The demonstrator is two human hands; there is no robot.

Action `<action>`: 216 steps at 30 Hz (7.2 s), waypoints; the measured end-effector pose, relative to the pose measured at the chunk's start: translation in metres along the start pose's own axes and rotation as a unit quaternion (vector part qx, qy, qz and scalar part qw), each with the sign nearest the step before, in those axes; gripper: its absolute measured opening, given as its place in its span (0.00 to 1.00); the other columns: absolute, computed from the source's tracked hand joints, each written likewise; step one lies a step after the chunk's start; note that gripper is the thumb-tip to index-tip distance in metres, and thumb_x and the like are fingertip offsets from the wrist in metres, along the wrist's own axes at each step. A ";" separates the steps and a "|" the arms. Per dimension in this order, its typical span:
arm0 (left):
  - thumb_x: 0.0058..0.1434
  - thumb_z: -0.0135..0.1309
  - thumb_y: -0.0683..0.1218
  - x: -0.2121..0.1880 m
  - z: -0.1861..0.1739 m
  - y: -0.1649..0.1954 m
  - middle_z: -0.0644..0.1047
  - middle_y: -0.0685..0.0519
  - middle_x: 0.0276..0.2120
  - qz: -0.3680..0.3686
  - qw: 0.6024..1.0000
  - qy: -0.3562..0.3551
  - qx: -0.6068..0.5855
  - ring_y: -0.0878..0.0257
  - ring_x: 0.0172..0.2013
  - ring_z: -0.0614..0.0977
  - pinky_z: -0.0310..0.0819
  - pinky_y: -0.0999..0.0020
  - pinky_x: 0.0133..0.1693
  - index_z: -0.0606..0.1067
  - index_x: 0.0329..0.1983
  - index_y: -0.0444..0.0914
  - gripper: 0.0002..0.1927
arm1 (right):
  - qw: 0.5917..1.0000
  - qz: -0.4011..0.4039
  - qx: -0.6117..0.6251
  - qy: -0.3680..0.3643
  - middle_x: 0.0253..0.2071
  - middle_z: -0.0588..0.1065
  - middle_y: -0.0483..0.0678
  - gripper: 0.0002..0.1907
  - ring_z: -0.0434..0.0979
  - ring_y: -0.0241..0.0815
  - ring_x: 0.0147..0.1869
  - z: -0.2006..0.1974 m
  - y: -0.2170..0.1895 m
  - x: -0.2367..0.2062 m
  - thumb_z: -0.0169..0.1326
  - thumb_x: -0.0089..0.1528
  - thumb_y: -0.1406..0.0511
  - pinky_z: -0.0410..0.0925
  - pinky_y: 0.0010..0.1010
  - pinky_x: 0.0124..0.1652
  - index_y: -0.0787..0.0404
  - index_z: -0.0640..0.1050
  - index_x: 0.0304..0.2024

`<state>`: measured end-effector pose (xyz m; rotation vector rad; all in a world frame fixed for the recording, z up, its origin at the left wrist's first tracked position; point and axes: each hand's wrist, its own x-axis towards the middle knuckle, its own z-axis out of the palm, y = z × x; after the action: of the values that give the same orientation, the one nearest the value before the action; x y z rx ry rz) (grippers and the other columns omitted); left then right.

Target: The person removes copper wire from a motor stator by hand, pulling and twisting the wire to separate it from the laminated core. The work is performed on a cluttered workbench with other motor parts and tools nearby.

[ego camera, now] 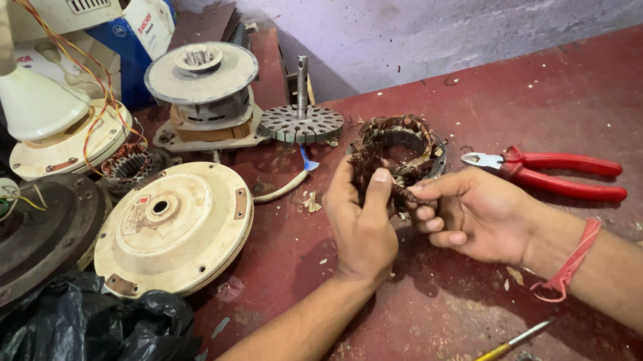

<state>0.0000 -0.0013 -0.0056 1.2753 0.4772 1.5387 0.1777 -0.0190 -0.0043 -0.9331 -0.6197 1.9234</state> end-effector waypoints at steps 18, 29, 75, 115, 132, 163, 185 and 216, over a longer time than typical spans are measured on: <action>0.67 0.50 0.43 0.026 -0.003 0.002 0.74 0.58 0.27 -0.095 0.988 0.113 0.034 0.73 0.22 0.70 0.63 0.75 0.22 0.72 0.42 0.38 0.03 | 0.586 -0.466 -0.629 0.208 0.35 0.80 0.45 0.16 0.73 0.35 0.25 0.039 -0.008 -0.026 0.62 0.57 0.69 0.68 0.27 0.25 0.57 0.83 0.48; 0.63 0.49 0.39 0.048 0.005 0.013 0.70 0.53 0.24 -0.316 0.944 0.088 -0.048 0.67 0.18 0.68 0.56 0.71 0.17 0.71 0.36 0.32 0.03 | 0.300 -0.620 -0.718 0.097 0.36 0.79 0.48 0.12 0.76 0.46 0.38 0.062 -0.025 -0.046 0.67 0.55 0.67 0.71 0.35 0.34 0.62 0.84 0.42; 0.62 0.55 0.35 0.033 0.020 0.018 0.74 0.52 0.25 -0.300 0.953 -0.026 -0.037 0.68 0.20 0.71 0.63 0.72 0.19 0.70 0.37 0.34 0.05 | 0.827 -0.385 -0.390 0.128 0.34 0.80 0.53 0.03 0.80 0.38 0.36 0.022 -0.019 -0.019 0.56 0.61 0.75 0.75 0.29 0.36 0.70 0.81 0.36; 0.61 0.52 0.36 0.043 0.014 0.031 0.75 0.51 0.29 -0.322 0.938 0.024 -0.124 0.67 0.24 0.73 0.62 0.73 0.20 0.74 0.34 0.31 0.01 | 0.287 -0.620 -0.721 0.117 0.37 0.79 0.52 0.14 0.78 0.47 0.41 0.058 -0.027 -0.044 0.65 0.55 0.69 0.72 0.35 0.36 0.69 0.81 0.43; 0.62 0.51 0.38 0.027 0.021 0.031 0.74 0.53 0.19 -0.219 0.975 -0.032 -0.011 0.70 0.13 0.68 0.57 0.73 0.15 0.76 0.37 0.32 0.04 | 0.548 -0.526 -0.631 0.158 0.23 0.72 0.53 0.06 0.71 0.47 0.26 0.037 -0.013 -0.030 0.62 0.54 0.71 0.63 0.37 0.27 0.70 0.79 0.32; 0.58 0.52 0.40 0.010 -0.001 0.003 0.75 0.53 0.27 0.005 0.982 -0.052 0.180 0.68 0.30 0.74 0.68 0.68 0.33 0.75 0.31 0.29 0.07 | 0.903 -0.290 -0.292 0.121 0.28 0.77 0.43 0.08 0.71 0.29 0.27 0.018 -0.007 -0.011 0.61 0.60 0.68 0.63 0.21 0.27 0.67 0.84 0.39; 0.65 0.49 0.42 0.005 0.007 0.012 0.78 0.57 0.28 -0.099 0.986 -0.067 0.112 0.73 0.26 0.75 0.71 0.73 0.27 0.75 0.39 0.33 0.07 | 0.940 -0.271 -0.186 0.096 0.28 0.75 0.42 0.02 0.71 0.30 0.28 0.018 -0.007 -0.009 0.56 0.62 0.70 0.65 0.23 0.28 0.63 0.80 0.36; 0.64 0.57 0.41 0.008 0.002 -0.002 0.82 0.53 0.37 -0.043 0.992 0.000 0.116 0.70 0.36 0.81 0.77 0.72 0.39 0.75 0.46 0.33 0.10 | 0.822 -0.406 -0.365 0.162 0.33 0.76 0.42 0.10 0.69 0.25 0.29 0.013 -0.014 -0.018 0.58 0.59 0.76 0.62 0.18 0.24 0.67 0.81 0.43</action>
<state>0.0033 0.0059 -0.0023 1.4116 0.7195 1.4416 0.1801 -0.0288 0.0207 -1.1556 -1.3289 0.7141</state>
